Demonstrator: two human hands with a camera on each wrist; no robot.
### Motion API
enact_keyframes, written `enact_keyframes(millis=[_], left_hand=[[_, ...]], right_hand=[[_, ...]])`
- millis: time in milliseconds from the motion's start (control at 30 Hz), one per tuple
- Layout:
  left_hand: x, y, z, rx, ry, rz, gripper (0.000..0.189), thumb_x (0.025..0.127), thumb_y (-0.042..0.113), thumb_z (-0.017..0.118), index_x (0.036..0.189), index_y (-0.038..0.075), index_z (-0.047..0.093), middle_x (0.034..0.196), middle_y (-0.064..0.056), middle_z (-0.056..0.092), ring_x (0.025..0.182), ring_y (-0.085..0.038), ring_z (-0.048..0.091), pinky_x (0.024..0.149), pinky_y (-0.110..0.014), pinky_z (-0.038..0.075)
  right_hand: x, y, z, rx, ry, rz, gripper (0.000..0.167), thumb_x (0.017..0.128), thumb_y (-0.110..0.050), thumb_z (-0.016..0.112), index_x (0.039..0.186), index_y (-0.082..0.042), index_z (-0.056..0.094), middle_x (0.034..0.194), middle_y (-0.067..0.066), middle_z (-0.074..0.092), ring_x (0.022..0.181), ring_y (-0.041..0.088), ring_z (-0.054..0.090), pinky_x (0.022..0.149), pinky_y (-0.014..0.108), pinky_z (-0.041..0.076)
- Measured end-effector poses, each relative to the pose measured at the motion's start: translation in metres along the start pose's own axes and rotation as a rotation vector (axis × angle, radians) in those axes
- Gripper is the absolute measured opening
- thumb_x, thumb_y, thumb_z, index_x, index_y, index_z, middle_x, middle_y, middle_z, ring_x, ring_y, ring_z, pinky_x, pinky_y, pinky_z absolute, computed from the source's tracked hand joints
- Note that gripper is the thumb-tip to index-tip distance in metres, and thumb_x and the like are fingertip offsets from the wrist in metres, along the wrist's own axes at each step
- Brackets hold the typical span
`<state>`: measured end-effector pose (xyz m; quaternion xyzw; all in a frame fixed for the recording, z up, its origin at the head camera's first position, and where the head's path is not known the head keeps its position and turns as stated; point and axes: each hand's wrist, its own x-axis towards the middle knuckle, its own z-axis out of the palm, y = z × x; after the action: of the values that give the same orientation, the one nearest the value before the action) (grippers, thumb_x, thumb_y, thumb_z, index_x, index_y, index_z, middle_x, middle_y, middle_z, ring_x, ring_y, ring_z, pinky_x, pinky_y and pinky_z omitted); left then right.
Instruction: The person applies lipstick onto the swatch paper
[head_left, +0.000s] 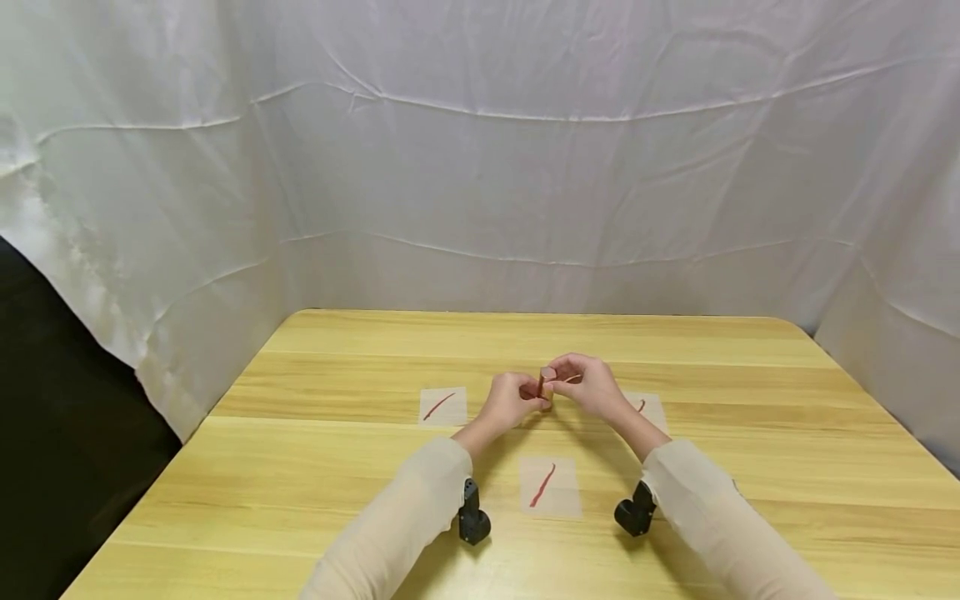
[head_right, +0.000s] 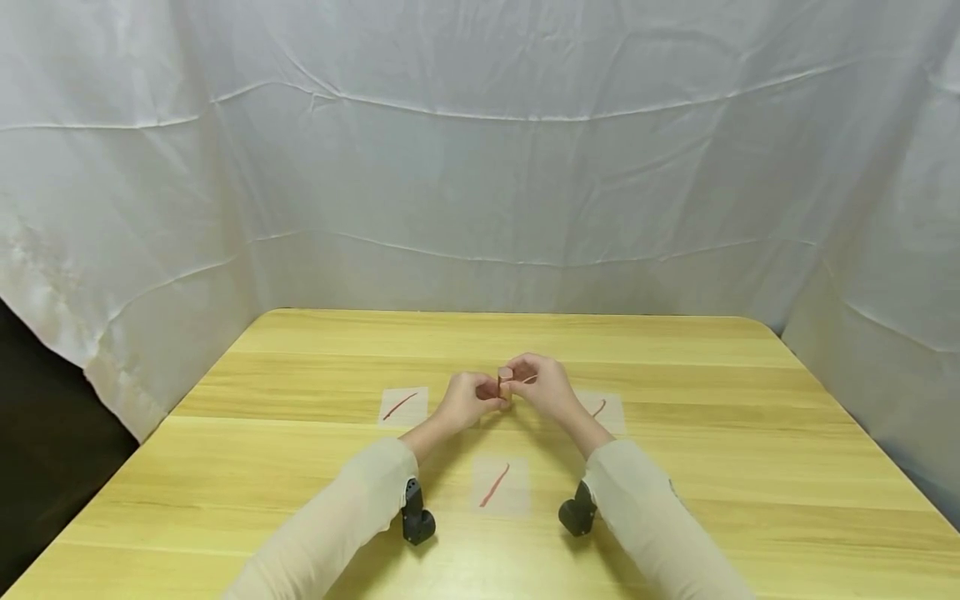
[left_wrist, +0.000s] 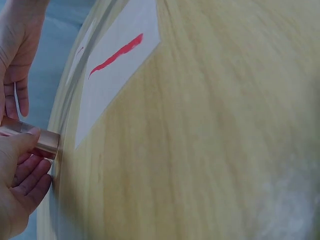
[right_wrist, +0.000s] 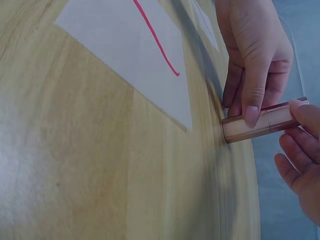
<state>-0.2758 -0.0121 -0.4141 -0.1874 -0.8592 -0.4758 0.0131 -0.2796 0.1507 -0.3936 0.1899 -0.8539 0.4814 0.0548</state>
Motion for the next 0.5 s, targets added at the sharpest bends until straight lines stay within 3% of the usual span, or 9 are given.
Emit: enact_keyframes(millis=[333, 500], left_hand=[[0.0021, -0.0024, -0.0006, 0.003, -0.014, -0.02, 0.015, 0.081, 0.009, 0.07, 0.093, -0.001, 0.071, 0.086, -0.013, 0.071, 0.075, -0.017, 0.065, 0.065, -0.017, 0.052], [0.0011, -0.0026, -0.0028, -0.002, -0.031, -0.021, 0.018, 0.081, 0.011, 0.071, 0.095, -0.001, 0.07, 0.087, -0.013, 0.071, 0.076, -0.017, 0.065, 0.065, -0.018, 0.052]], right_hand=[[0.0005, 0.0001, 0.0, -0.014, 0.0, 0.001, 0.022, 0.08, -0.005, 0.071, 0.1, 0.003, 0.066, 0.089, 0.018, 0.069, 0.081, 0.022, 0.064, 0.071, 0.023, 0.052], [-0.002, -0.0005, -0.002, -0.026, -0.017, 0.011, 0.027, 0.081, -0.007, 0.07, 0.105, 0.004, 0.064, 0.092, 0.019, 0.068, 0.083, 0.025, 0.064, 0.072, 0.027, 0.053]])
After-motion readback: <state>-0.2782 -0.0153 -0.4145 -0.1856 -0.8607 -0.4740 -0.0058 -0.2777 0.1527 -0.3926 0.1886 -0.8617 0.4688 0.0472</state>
